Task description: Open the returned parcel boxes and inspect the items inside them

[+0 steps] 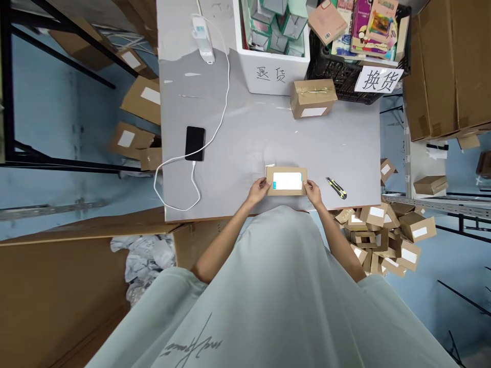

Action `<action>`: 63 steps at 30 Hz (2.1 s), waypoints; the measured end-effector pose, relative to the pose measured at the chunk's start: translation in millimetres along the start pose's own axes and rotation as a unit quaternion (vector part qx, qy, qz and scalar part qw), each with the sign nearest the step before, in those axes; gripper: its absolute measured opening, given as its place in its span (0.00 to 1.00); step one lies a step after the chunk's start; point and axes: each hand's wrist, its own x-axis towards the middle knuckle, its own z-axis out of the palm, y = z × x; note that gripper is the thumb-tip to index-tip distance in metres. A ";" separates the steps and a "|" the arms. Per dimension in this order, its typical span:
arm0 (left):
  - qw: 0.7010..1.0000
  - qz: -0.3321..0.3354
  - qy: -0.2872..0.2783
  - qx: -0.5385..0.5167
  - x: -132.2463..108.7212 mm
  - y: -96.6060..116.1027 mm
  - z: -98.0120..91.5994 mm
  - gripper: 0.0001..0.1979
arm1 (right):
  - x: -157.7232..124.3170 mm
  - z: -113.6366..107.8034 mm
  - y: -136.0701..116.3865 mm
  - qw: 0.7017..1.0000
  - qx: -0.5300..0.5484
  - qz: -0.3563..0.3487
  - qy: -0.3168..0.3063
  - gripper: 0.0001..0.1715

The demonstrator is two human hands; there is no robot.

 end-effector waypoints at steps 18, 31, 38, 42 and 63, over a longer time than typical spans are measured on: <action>0.998 0.046 0.025 0.021 -85.8 -6.1 34.0 0.38 | -4.7 -78.5 17.4 0.986 0.043 -0.093 -0.134 0.48; 0.992 0.100 0.064 0.042 -36.4 9.6 47.6 0.35 | 33.1 -83.1 13.6 0.982 -0.001 -0.122 -0.141 0.37; 0.996 0.061 0.049 0.039 -24.5 6.6 61.0 0.42 | 36.4 -75.0 14.6 0.980 0.053 -0.091 -0.170 0.55; 0.997 0.062 0.034 0.027 -24.5 9.2 69.9 0.51 | 45.3 -63.9 8.3 0.978 0.067 -0.070 -0.187 0.63; 0.990 0.081 0.111 0.003 -55.3 24.6 72.0 0.24 | 29.5 -92.7 -5.3 0.989 -0.054 -0.128 -0.046 0.29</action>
